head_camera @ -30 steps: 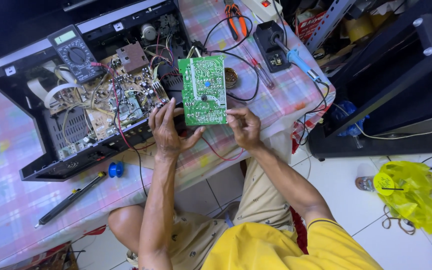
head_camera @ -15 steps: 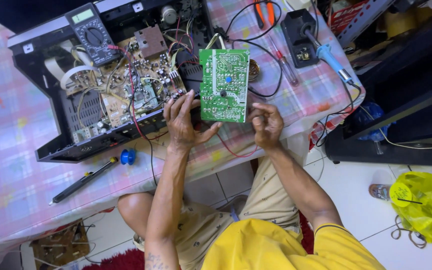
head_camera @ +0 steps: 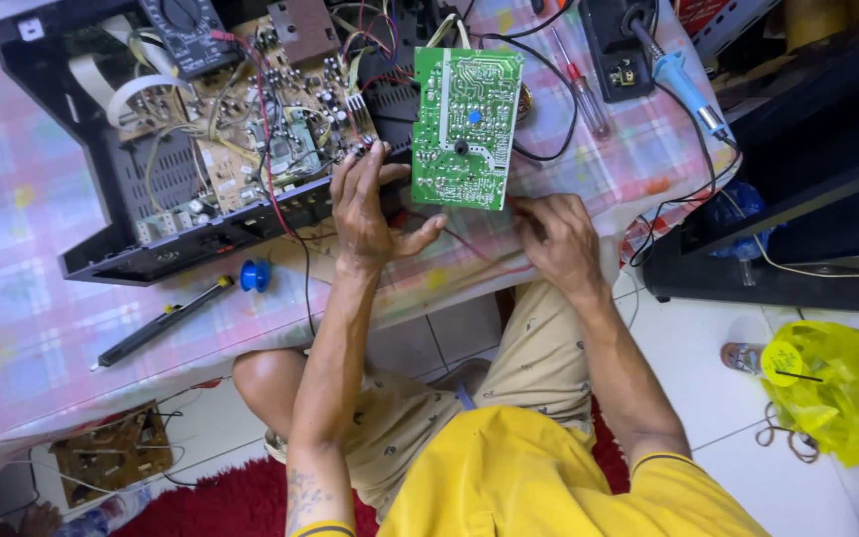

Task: The person sits on the floor and works on a green circuit board placed on a low table. They use a soldering iron to apply heat to the board, then use a multimeter with probes to test connections. The person also handles a roll of blue tape and a small blue component.

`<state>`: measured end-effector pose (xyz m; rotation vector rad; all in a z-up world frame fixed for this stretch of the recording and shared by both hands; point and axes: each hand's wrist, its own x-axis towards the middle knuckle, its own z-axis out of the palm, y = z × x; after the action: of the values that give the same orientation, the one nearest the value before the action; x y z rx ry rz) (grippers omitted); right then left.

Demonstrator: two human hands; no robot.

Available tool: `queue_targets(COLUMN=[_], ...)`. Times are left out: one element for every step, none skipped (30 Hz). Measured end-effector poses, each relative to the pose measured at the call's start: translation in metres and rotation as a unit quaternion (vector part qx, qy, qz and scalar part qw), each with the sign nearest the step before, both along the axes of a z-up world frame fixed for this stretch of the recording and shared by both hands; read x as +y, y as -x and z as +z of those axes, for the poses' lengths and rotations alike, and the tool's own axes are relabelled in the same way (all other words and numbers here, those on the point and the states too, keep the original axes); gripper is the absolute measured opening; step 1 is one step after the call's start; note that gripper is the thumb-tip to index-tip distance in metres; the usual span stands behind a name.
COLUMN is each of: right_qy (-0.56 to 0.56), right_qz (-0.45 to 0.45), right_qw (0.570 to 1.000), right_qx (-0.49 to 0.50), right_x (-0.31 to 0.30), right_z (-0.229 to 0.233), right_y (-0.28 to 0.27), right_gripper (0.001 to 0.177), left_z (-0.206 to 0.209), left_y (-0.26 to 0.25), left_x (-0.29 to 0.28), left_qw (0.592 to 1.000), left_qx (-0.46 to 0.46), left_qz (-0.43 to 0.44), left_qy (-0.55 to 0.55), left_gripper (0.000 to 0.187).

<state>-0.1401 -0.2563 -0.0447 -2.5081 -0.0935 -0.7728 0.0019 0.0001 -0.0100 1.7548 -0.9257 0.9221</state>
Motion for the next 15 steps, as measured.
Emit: queue_targets(right_qy=[0.0, -0.009, -0.017, -0.017, -0.009, -0.001, -0.008, 0.005, 0.019, 0.014, 0.017, 0.021, 0.017, 0.012, 0.007], right_qz=[0.002, -0.005, -0.001, 0.012, 0.007, 0.001, 0.011, 0.008, 0.002, 0.009, 0.008, 0.007, 0.017, 0.031, 0.044], right_qw=[1.0, 1.0, 1.0, 0.999, 0.998, 0.996, 0.996, 0.993, 0.99, 0.99, 0.988, 0.985, 0.986, 0.986, 0.985], right_qx=[-0.002, -0.014, -0.024, -0.024, -0.057, -0.09, -0.091, -0.115, -0.141, -0.141, -0.155, -0.169, -0.168, -0.166, -0.167], right_x=[-0.001, -0.001, 0.0, -0.009, -0.013, -0.018, -0.012, -0.006, -0.004, 0.005, 0.011, 0.018, 0.025, 0.031, 0.036], right_z=[0.009, 0.019, 0.029, 0.031, 0.032, 0.032, 0.032, 0.032, 0.033, 0.032, 0.03, 0.028, 0.019, 0.011, 0.004], right_y=[-0.006, -0.011, -0.018, -0.021, -0.024, -0.029, -0.027, -0.026, -0.026, -0.026, -0.023, -0.019, -0.011, -0.003, 0.004], right_gripper=[0.022, 0.02, 0.02, 0.02, 0.021, 0.022, 0.022, 0.021, 0.021, 0.021, 0.021, 0.021, 0.021, 0.015, 0.011], left_z=[0.006, 0.011, 0.016, 0.019, 0.022, 0.024, 0.028, 0.032, 0.036, 0.045, 0.051, 0.057, 0.059, 0.061, 0.064], left_y=[-0.001, -0.001, 0.002, 0.003, 0.005, 0.007, 0.016, 0.025, 0.031, 0.04, 0.054, 0.067, 0.074, 0.081, 0.087], left_x=[-0.001, -0.002, 0.001, 0.001, 0.005, 0.009, 0.01, 0.01, 0.006, 0.005, 0.003, 0.001, 0.005, 0.009, 0.012], left_qw=[1.0, 1.0, 0.998, 0.998, 0.996, 0.994, 0.994, 0.992, 0.989, 0.988, 0.987, 0.984, 0.985, 0.983, 0.98], left_qx=[-0.002, -0.022, -0.041, -0.042, -0.064, -0.086, -0.087, -0.118, -0.148, -0.149, -0.159, -0.168, -0.166, -0.174, -0.184], left_qz=[0.002, 0.005, 0.02, 0.032, 0.04, 0.048, 0.057, 0.039, 0.018, 0.025, -0.01, -0.045, -0.035, -0.036, -0.037], left_qy=[0.0, 0.018, 0.036, 0.036, 0.041, 0.045, 0.038, 0.016, -0.005, -0.011, -0.022, -0.033, -0.037, -0.052, -0.066], left_gripper=[0.106, 0.101, 0.096, 0.096, 0.088, 0.081, 0.081, 0.067, 0.054, 0.054, 0.042, 0.032, 0.032, 0.027, 0.026])
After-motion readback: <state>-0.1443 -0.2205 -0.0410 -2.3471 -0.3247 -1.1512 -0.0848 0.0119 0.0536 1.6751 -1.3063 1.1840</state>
